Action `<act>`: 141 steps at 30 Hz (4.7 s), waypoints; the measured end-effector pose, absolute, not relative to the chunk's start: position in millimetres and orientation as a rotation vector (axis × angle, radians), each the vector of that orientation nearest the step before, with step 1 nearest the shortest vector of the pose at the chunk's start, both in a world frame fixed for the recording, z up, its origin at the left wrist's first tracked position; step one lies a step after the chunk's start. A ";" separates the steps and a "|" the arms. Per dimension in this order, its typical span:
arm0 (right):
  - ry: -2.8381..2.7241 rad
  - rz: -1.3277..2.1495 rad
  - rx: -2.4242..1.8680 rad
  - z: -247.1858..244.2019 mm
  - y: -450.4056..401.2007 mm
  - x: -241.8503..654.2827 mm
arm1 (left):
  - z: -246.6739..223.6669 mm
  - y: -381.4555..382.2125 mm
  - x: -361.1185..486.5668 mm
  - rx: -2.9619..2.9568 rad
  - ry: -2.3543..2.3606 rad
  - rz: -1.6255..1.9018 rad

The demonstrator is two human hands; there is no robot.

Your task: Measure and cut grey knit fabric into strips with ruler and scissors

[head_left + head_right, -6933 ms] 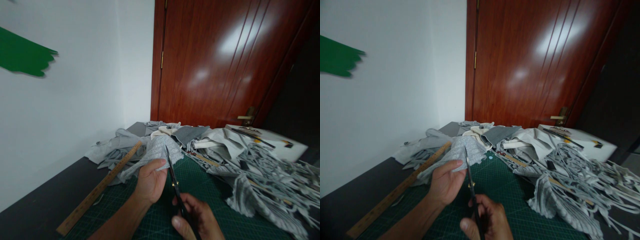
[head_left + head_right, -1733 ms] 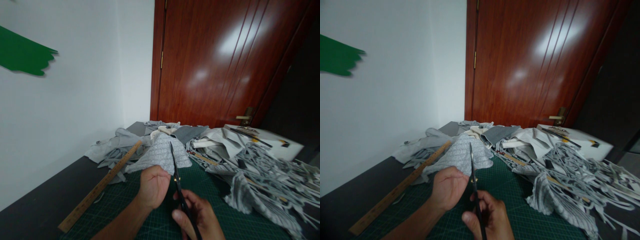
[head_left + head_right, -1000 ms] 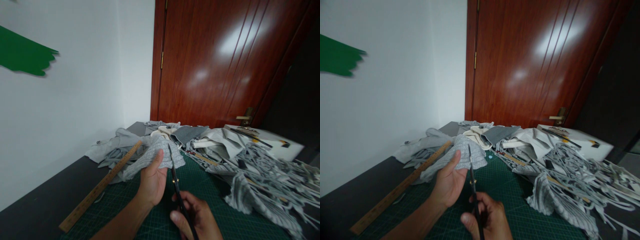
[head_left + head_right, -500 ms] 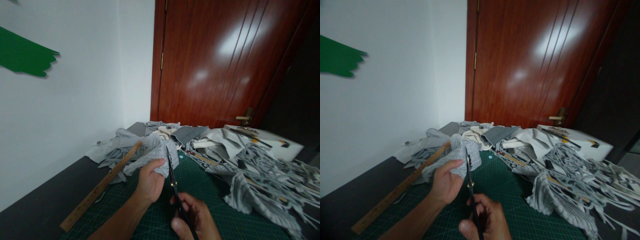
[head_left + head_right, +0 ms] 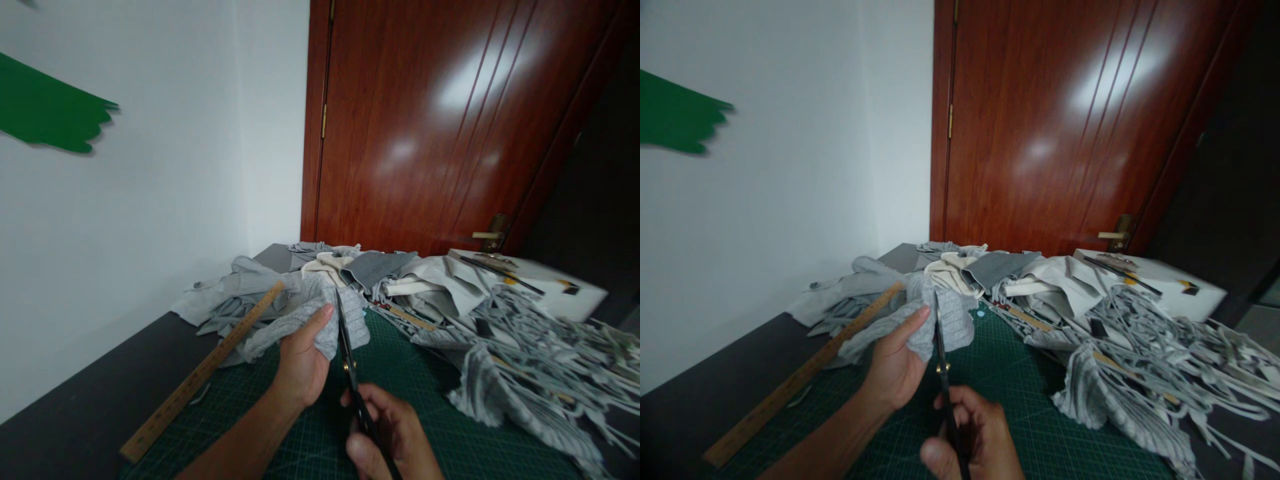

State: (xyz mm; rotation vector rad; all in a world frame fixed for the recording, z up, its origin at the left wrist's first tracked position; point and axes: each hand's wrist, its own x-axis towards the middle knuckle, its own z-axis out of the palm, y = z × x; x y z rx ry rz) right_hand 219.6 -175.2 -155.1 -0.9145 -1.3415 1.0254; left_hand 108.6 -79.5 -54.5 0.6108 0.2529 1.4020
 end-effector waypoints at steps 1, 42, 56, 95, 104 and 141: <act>-1.345 1.019 -0.914 -155.3 -175.2 219.7 | -54.1 -79.4 109.0 0.610 0.239 1.419; -1.365 1.116 -0.857 -145.5 -177.5 219.5 | -53.3 -79.4 95.7 0.627 0.177 1.205; -1.478 1.147 -0.790 -146.9 -174.9 225.8 | -51.7 -82.1 101.2 0.587 0.172 1.241; -1.402 1.179 -0.721 -138.5 -173.2 223.1 | -57.8 -93.3 108.6 0.661 0.152 1.187; -1.390 1.149 -0.725 -142.1 -172.9 221.6 | -62.0 -93.0 108.9 0.669 0.108 1.195; -1.391 1.176 -0.678 -141.1 -172.9 224.4 | -63.0 -99.2 112.4 0.682 0.149 1.230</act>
